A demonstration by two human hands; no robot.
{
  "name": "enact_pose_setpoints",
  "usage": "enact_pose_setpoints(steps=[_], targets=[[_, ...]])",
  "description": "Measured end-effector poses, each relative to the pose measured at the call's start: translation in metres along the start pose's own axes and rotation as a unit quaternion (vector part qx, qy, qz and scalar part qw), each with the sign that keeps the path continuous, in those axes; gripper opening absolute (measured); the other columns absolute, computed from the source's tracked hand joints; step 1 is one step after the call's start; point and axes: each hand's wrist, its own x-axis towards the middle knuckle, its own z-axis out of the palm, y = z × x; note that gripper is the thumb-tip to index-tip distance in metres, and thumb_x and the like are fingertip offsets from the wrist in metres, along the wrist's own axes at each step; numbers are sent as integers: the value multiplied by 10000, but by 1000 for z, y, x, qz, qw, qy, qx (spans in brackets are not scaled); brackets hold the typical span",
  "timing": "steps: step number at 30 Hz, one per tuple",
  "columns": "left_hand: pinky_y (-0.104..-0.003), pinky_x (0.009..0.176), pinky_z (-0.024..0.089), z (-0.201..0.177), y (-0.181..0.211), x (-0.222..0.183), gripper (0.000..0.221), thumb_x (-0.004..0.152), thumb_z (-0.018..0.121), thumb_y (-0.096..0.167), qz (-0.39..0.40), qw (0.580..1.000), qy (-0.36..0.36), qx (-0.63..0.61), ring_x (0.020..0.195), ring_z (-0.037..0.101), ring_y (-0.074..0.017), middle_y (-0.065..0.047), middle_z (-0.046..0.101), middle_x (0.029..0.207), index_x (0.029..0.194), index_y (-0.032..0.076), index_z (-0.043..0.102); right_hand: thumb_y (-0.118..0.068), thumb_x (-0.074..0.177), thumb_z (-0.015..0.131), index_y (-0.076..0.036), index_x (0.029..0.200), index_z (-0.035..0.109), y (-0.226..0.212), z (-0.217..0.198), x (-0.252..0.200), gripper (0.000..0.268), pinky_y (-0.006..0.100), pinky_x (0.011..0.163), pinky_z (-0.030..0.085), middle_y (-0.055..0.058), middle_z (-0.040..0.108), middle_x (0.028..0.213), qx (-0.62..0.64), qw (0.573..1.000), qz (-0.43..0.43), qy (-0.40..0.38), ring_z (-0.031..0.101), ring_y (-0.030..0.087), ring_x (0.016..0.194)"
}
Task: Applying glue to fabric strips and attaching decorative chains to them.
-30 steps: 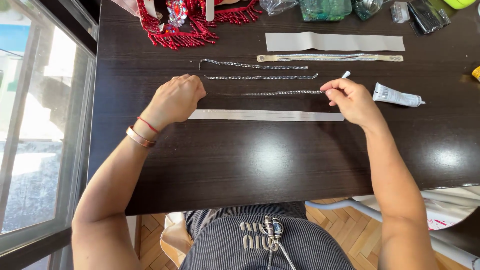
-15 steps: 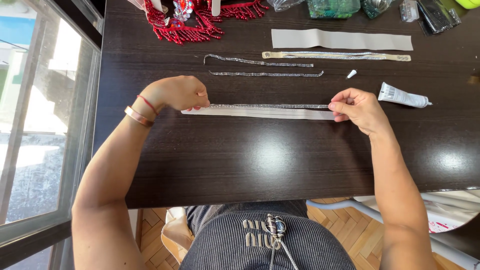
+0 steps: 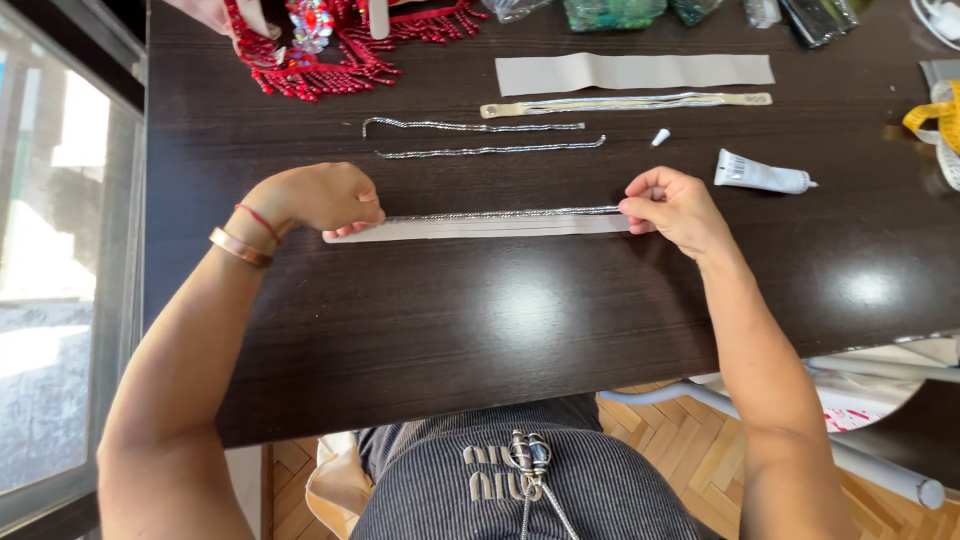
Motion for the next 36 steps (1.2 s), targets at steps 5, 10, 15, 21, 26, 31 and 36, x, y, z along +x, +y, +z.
enact_pose_setpoints(steps=[5, 10, 15, 21, 26, 31, 36], targets=[[-401, 720, 645, -2, 8, -10, 372, 897, 647, 259, -5, 1000, 5, 13, 802, 761, -295, -240, 744, 941, 1055, -60, 755, 37, 841, 762, 11, 1051, 668, -1, 1, -2, 232, 300, 606, 656, 111, 674, 789, -10, 1000, -4, -1, 700, 147, 666], [-403, 739, 637, 0, 0, 0, 382, 883, 655, 272, -6, 1000, 2, 19, 799, 767, -277, -220, 751, 960, 1073, -41, 763, 33, 814, 778, 15, 1024, 669, -10, 3, -9, 237, 261, 577, 624, 130, 684, 799, -53, 998, -16, -1, 664, 121, 633], [-396, 751, 633, -2, 6, -5, 381, 879, 651, 267, -7, 999, 5, 34, 793, 769, -272, -215, 757, 970, 1088, -29, 768, 15, 794, 806, 5, 1033, 664, -7, 3, -8, 277, 242, 552, 607, 141, 705, 809, -80, 996, -25, 0, 667, 118, 592], [-389, 676, 634, -1, 1, 3, 369, 864, 694, 287, -13, 1000, 8, 21, 744, 768, -292, -218, 751, 923, 1038, -28, 778, -10, 782, 830, 2, 1046, 653, -5, 4, -8, 317, 231, 560, 569, 149, 719, 841, -101, 995, -25, 5, 656, 111, 563], [-380, 680, 642, -1, 2, 2, 396, 851, 699, 287, -6, 1000, 6, 19, 777, 766, -302, -244, 748, 953, 1067, -38, 766, -11, 802, 817, 13, 1065, 639, -13, 8, -13, 319, 241, 580, 560, 162, 719, 862, -110, 993, -32, 2, 650, 117, 570], [-372, 647, 649, -2, 3, 3, 403, 850, 723, 316, -5, 999, 11, 39, 743, 771, -275, -213, 752, 943, 1062, -23, 773, 4, 808, 812, 14, 1056, 631, -16, 10, -15, 307, 239, 577, 552, 166, 718, 862, -114, 993, -31, 9, 656, 124, 567], [-374, 684, 648, -3, 4, 3, 395, 857, 707, 304, -11, 999, 3, 43, 749, 766, -277, -214, 742, 939, 1057, -31, 769, 0, 796, 818, 9, 1051, 623, -15, 10, -14, 321, 224, 575, 543, 156, 715, 855, -112, 993, -24, 12, 649, 112, 560]])
